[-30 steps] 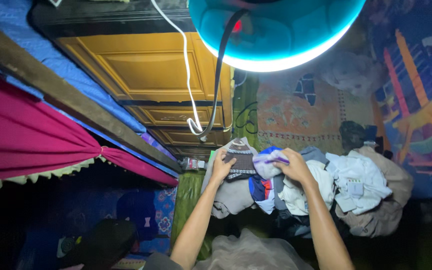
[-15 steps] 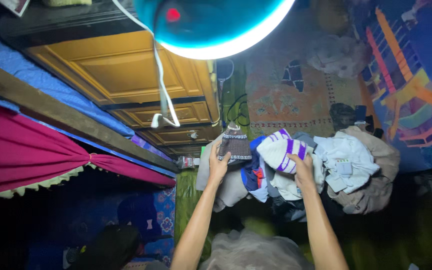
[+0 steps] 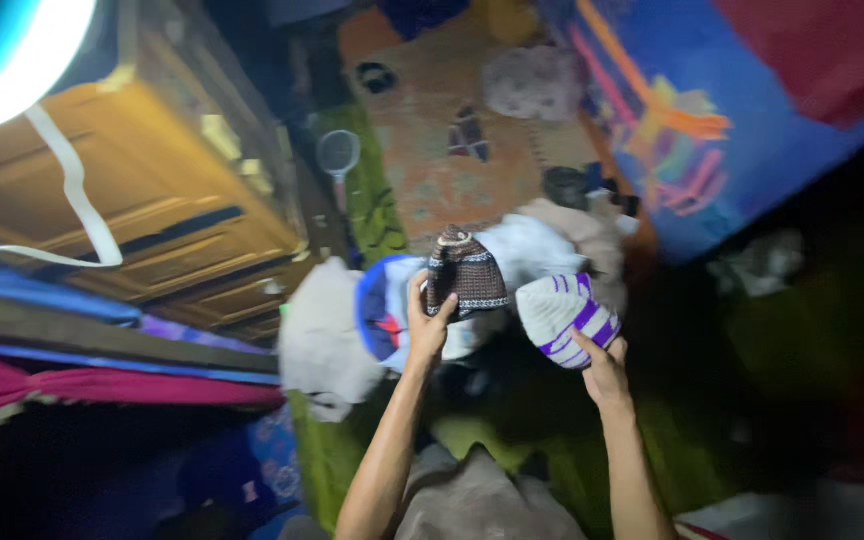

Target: The person sorts through a pile of clothes and miscellaneous items on a bed, picking up and placing down various objects including a phone, a small box, and folded garments. The person moves items from a central pile to a separate area on the bed.

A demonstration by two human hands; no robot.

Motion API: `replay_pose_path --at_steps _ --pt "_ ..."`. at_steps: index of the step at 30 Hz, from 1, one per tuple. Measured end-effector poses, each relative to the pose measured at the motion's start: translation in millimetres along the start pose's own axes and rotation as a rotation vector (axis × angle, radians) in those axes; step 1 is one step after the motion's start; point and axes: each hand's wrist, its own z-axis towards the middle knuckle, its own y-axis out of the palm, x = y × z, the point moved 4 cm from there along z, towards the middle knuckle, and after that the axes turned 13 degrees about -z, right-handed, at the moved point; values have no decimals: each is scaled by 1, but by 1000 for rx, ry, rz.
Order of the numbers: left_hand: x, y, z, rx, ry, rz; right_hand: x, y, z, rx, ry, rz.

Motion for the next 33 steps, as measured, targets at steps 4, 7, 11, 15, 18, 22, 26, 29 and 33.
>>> replay_pose_path --at_steps 4,7,11,15,18,22,26,29,33 --pt "-38 83 -21 -127 -12 -56 -8 -105 -17 93 -37 -95" --pt "-67 142 -31 -209 -8 -60 -11 -170 -23 158 -94 -110" --pt "-94 191 -35 -258 -101 -124 -2 -229 -12 239 88 19" --pt "-104 222 -18 -265 -73 -117 7 -265 19 212 46 364" --pt "-115 241 -2 -206 -135 -107 17 -291 56 254 68 375" --pt "-123 268 32 -175 28 86 21 -319 108 262 110 345" --pt "-146 298 61 -99 -112 -162 5 -342 150 291 68 390" --pt "-165 323 80 -105 -81 -90 -2 -353 174 322 33 340" --pt "-199 349 102 -160 -44 -15 -7 -375 193 296 75 319"
